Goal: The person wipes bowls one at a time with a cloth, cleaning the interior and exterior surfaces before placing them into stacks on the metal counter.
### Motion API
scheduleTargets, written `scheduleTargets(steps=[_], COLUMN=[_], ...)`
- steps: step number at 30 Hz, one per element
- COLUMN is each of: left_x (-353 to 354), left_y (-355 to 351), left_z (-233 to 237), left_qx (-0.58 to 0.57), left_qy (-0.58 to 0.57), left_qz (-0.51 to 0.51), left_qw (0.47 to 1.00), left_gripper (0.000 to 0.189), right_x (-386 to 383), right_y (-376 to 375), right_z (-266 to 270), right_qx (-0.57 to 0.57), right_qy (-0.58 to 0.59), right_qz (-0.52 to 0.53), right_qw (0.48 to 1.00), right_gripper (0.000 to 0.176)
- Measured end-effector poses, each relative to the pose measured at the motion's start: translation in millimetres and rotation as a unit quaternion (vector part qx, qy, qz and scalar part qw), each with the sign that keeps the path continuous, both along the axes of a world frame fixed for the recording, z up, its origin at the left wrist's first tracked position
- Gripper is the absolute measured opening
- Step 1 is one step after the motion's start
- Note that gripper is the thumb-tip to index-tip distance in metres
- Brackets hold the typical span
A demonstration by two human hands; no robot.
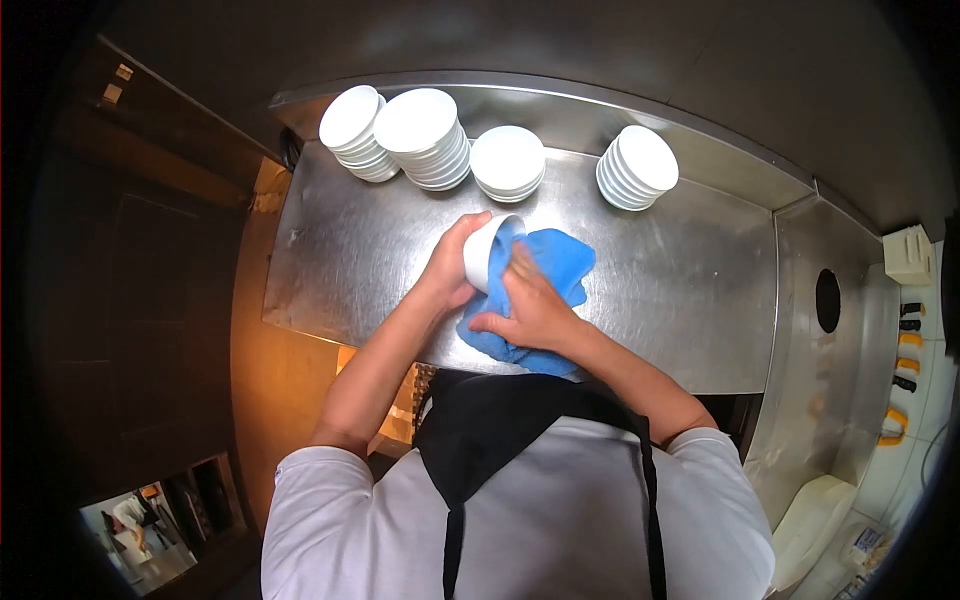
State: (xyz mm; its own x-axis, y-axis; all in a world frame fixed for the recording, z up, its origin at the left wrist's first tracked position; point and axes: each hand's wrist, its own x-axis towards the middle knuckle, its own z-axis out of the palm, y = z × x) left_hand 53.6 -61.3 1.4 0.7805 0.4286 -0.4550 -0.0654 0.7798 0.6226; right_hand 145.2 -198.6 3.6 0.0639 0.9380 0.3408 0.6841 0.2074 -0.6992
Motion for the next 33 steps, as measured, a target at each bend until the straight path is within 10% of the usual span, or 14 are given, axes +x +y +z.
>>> scheduleTargets(steps=[7,11,15,21,28,33], left_x=[-8.6,-9.3,-18.6,-38.2,-22.3,-23.8], left_y=[-0.1,-5.2,-18.6,-22.6,-43.0,-52.6], left_z=[-2.8,-51.4,-9.6,6.8,-20.2,1.2], left_qx=[-0.150,-0.086,-0.119,0.022,0.209,0.437], left_qy=[0.009,-0.034,-0.175,-0.180,-0.044,-0.009], left_qz=[-0.060,-0.003,-0.013,0.023,-0.022,-0.044], left_qw=[0.987,0.996,0.977,0.983,0.977,0.898], left_gripper=[0.039,0.039,0.047,0.044,0.029,0.025], right_x=[-5.1,0.2,29.4,68.0,0.4,36.4], right_y=[-6.3,-3.8,-6.4,-7.5,4.4,9.4], right_z=[-9.1,-6.3,14.0,-4.2,4.8,24.8], right_qx=[-0.084,0.009,-0.040,0.055,0.163,0.012], right_qy=[-0.081,0.133,0.468,0.265,-0.130,0.230], right_qz=[-0.035,-0.119,-0.201,-0.386,-0.191,-0.149], right_qw=[0.993,0.984,0.860,0.882,0.959,0.962], right_gripper=[0.050,0.031,0.033,0.030,0.039,0.039])
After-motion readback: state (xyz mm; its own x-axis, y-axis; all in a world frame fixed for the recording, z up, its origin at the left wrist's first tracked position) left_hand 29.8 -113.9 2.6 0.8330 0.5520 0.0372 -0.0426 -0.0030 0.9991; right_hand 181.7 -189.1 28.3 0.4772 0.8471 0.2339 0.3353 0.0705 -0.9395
